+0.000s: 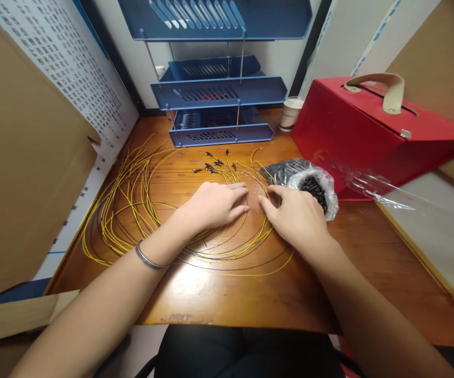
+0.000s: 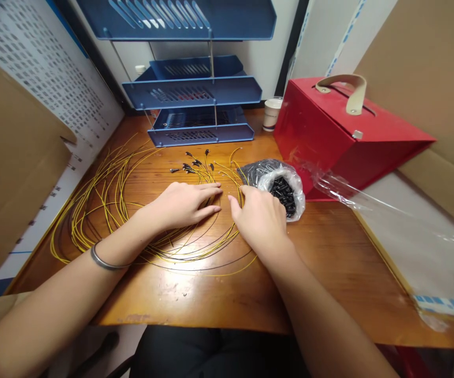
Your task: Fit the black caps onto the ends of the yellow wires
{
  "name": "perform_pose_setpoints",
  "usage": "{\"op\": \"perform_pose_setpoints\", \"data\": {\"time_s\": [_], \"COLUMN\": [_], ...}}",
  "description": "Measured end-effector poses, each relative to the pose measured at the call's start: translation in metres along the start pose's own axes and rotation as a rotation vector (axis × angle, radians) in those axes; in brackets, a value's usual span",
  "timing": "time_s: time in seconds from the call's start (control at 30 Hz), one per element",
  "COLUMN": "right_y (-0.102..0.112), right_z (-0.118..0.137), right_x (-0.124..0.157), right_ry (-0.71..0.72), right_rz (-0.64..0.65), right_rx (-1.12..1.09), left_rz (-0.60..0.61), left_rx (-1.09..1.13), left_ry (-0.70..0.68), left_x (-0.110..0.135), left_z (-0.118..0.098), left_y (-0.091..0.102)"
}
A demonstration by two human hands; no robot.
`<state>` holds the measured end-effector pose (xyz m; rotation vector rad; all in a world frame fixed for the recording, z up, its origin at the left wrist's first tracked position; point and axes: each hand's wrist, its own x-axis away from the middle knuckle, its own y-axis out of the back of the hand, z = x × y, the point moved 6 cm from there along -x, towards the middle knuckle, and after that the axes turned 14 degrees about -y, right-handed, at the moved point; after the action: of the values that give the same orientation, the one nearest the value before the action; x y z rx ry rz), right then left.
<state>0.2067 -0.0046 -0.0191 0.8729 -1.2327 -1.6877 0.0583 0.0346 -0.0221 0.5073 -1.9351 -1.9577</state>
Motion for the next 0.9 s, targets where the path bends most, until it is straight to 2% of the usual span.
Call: {"op": "perform_pose_setpoints", "data": {"time_s": [0.13, 0.33, 0.63, 0.8, 0.9], "right_y": [-0.002, 0.006, -0.009, 0.003, 0.005], "right_z": [0.001, 0.001, 0.007, 0.002, -0.001], "right_x": [0.000, 0.000, 0.003, 0.000, -0.003], "right_ry": [0.019, 0.010, 0.061, 0.028, 0.010], "right_rz": [0.044, -0.059, 0.059, -0.048, -0.059], "right_rx": [-0.023, -0.103, -0.048, -0.122, -0.118], "left_rz": [0.014, -0.011, -0.036, -0.029, -0.038], "left_rx": [-0.040, -0.048, -0.007, 0.000, -0.005], "left_ry": [0.047, 0.091, 0.049, 0.023, 0.026], "left_x": [-0.001, 0.001, -0.001, -0.004, -0.008], "left_z": [0.000, 0.005, 0.008, 0.007, 0.009], "left_y": [0.003, 0.008, -0.002, -0.005, -0.006]}}
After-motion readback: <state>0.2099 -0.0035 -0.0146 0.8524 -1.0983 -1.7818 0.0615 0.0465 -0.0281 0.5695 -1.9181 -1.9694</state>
